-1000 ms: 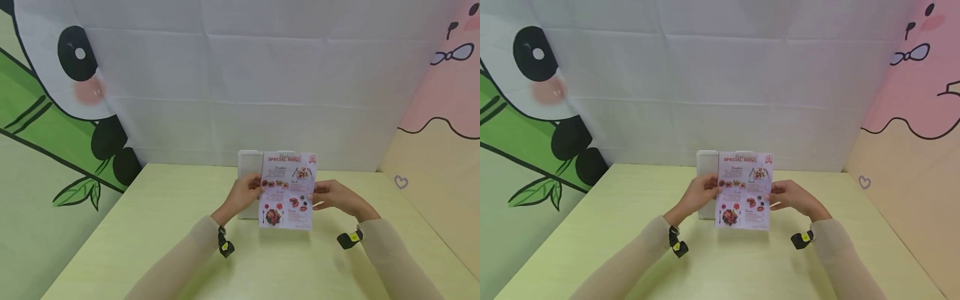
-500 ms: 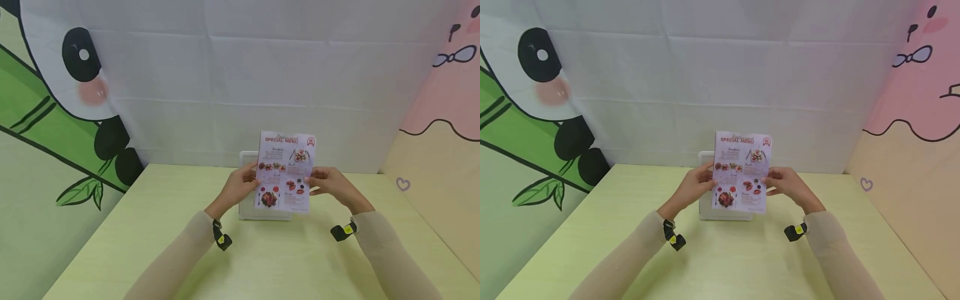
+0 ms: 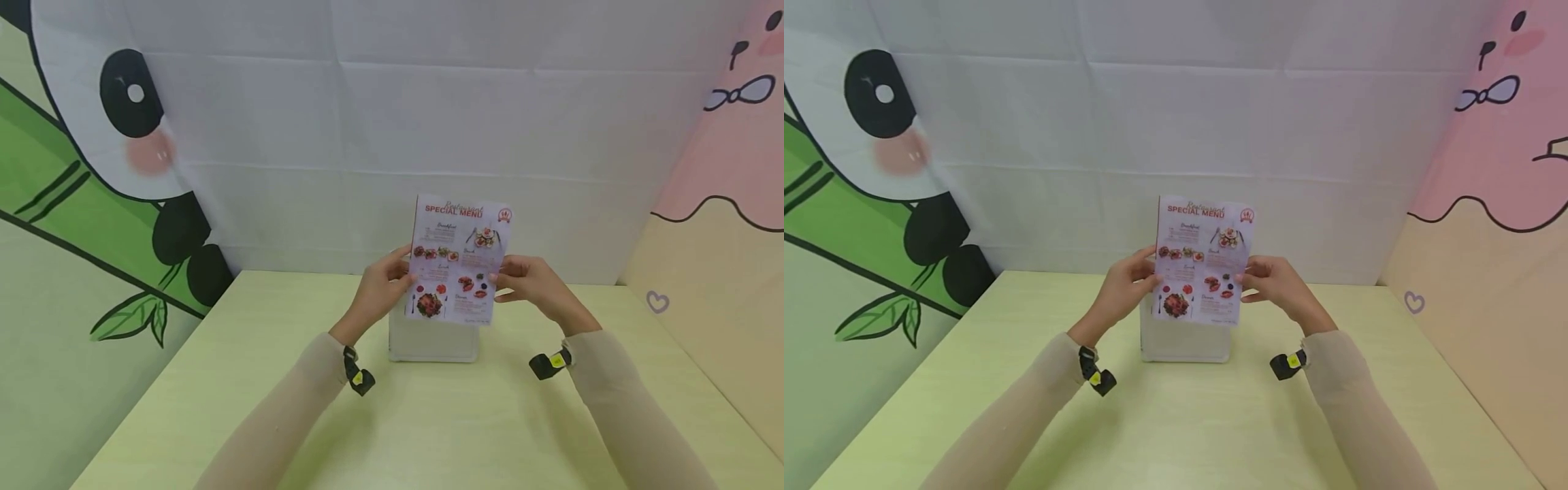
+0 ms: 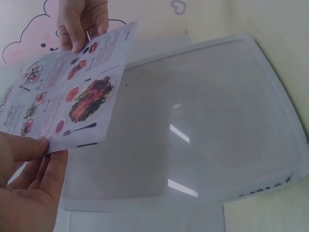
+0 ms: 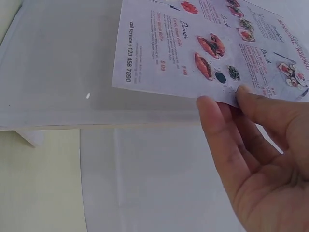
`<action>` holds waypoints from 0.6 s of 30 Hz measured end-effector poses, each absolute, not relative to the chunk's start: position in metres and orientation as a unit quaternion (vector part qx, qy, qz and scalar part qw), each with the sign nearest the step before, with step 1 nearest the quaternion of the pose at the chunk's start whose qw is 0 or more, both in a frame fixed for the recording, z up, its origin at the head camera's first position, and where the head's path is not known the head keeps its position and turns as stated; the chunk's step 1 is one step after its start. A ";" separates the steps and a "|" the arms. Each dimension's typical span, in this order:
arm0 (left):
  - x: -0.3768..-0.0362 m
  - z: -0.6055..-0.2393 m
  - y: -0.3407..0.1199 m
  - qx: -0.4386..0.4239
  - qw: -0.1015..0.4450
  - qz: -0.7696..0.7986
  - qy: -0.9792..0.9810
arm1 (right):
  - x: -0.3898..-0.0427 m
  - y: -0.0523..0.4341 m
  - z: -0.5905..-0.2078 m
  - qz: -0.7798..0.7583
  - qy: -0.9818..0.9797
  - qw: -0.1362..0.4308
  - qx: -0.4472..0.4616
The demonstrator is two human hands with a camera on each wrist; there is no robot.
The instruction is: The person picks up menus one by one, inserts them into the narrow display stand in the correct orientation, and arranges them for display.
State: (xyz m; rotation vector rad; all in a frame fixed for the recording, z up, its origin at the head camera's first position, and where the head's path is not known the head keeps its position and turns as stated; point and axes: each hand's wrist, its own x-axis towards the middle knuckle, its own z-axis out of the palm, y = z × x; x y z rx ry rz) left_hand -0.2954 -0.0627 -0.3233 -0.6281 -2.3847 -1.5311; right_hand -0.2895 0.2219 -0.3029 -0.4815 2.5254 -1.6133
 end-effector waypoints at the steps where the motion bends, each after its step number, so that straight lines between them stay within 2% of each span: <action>1: -0.297 -0.322 -0.063 -0.214 0.122 -0.525 -0.815 | -0.290 0.221 -0.301 -0.529 0.832 0.051 -0.158; 8: -0.303 -0.312 -0.067 -0.205 0.136 -0.554 -0.796 | -0.293 0.215 -0.294 -0.534 0.831 0.042 -0.149; 18: -0.316 -0.300 -0.067 -0.212 0.152 -0.584 -0.768 | -0.301 0.206 -0.282 -0.550 0.826 -0.016 -0.122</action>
